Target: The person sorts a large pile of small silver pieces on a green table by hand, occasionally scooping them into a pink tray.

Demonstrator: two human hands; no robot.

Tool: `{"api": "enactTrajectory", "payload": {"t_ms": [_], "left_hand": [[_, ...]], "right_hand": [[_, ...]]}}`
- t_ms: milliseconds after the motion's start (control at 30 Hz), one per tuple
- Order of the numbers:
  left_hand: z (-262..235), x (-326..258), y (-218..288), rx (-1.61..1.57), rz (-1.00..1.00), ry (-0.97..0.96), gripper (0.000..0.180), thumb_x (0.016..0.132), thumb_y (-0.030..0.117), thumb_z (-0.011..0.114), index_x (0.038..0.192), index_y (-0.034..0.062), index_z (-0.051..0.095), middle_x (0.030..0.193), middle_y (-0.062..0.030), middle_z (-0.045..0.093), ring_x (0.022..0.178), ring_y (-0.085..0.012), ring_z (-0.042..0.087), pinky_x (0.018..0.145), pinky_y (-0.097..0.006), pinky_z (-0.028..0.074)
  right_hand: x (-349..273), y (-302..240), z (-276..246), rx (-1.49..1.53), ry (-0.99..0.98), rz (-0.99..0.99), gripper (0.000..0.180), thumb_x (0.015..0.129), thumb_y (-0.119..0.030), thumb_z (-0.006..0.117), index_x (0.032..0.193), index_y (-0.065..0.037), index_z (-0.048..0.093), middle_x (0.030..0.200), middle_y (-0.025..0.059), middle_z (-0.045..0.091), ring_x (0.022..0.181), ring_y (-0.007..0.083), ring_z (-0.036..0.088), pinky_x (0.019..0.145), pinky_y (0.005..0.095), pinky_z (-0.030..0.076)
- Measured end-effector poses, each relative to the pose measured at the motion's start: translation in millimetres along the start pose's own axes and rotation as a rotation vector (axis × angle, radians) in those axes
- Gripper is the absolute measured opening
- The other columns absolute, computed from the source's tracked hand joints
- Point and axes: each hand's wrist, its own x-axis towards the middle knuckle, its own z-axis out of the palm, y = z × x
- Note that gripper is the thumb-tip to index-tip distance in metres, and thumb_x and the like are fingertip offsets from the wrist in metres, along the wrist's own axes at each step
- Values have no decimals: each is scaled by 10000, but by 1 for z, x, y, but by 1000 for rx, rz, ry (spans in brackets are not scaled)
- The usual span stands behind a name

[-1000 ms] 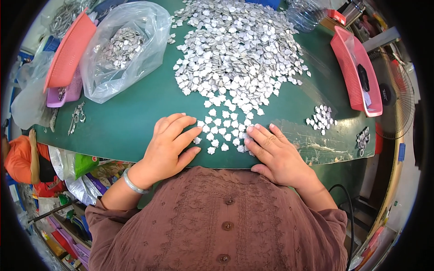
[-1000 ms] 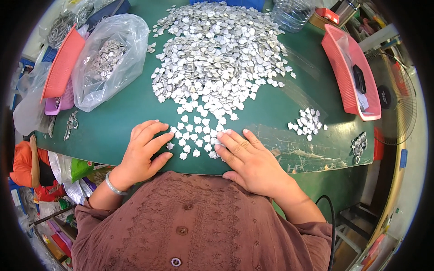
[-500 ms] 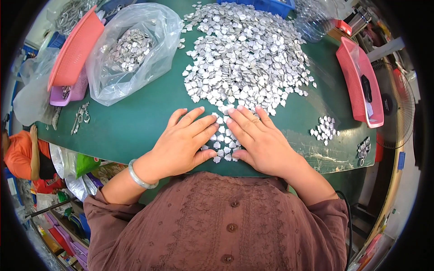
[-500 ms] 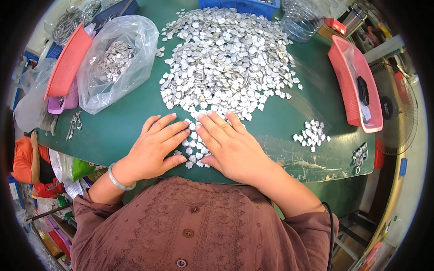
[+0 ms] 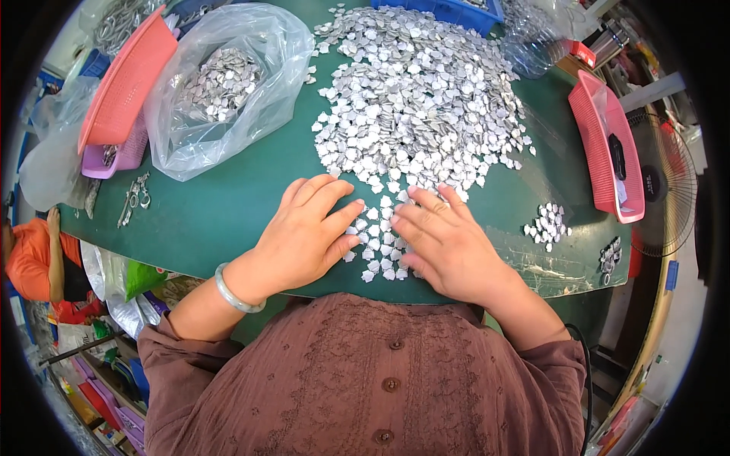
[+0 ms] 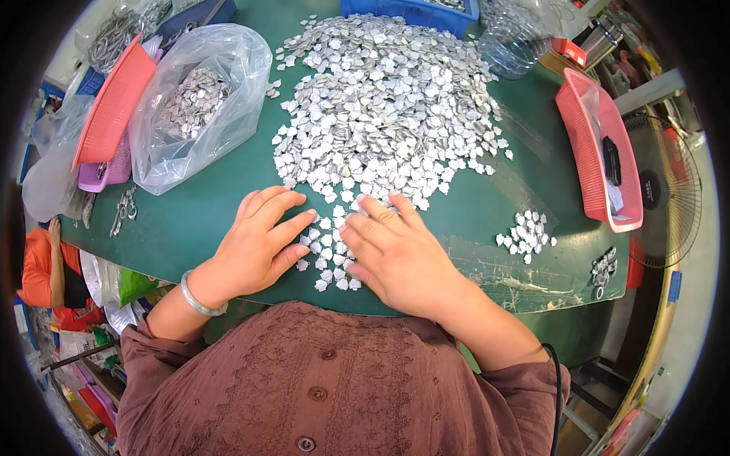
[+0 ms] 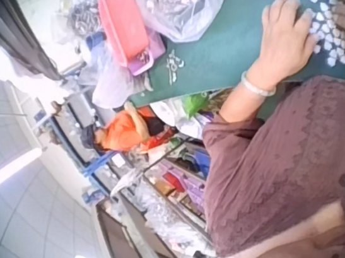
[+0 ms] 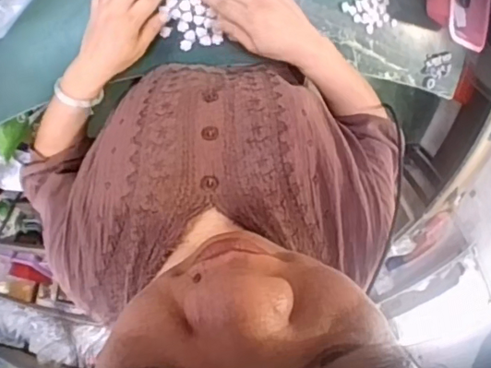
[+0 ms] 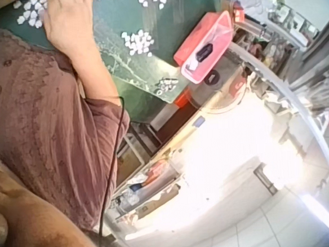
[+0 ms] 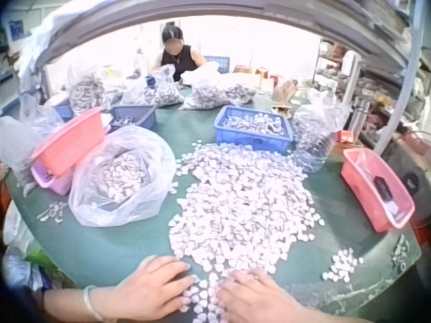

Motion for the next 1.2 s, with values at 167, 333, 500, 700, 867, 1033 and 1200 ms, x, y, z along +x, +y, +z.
{"api": "enactTrajectory", "payload": {"t_ms": [167,333,500,700,867,1033,1200], "left_hand": [[2,2,-1,2,19,3,410,773,138,724,1159,45,623,1218,-152,536,1173,-362,487,976,-483,385],[-1,7,-3,-16,24,38,403,769,91,714,1164,79,637,1160,-133,542,1114,-341,501,956,-453,396],[3,21,-9,58,22,84,402,774,66,699,1172,94,652,1065,-108,536,1025,-306,511,928,-422,405],[4,22,-14,97,9,56,348,776,48,678,1120,98,680,1014,-90,541,986,-288,520,898,-408,413],[4,17,-16,78,24,88,342,758,27,677,1094,91,683,991,-89,546,959,-286,528,882,-408,417],[6,27,-12,42,19,137,327,746,13,674,1064,83,692,986,-88,548,949,-284,528,866,-393,421],[11,31,-12,45,37,93,324,743,7,665,1056,84,702,980,-85,551,942,-278,529,855,-386,425]], "right_hand": [[6,11,2,-19,103,103,348,803,-186,698,1111,-34,641,1209,149,553,1194,363,468,1031,507,354],[14,5,-1,-17,71,38,354,793,-210,714,1110,-65,654,1284,157,507,1227,371,424,1040,531,333],[18,9,4,-133,128,148,332,817,-229,703,1110,-76,669,1346,170,479,1274,389,388,1066,563,291],[19,10,2,-113,110,126,329,817,-203,699,1111,-61,658,1350,173,471,1278,393,378,1064,565,289],[30,7,3,-101,146,105,322,801,-190,709,1092,-58,667,1343,167,472,1277,395,376,1059,564,293],[30,6,4,-109,78,100,316,804,-191,706,1090,-59,676,1372,162,457,1300,397,363,1058,579,295],[26,2,1,-105,63,96,306,810,-188,699,1087,-59,680,1386,160,449,1312,394,358,1062,585,292]]}}
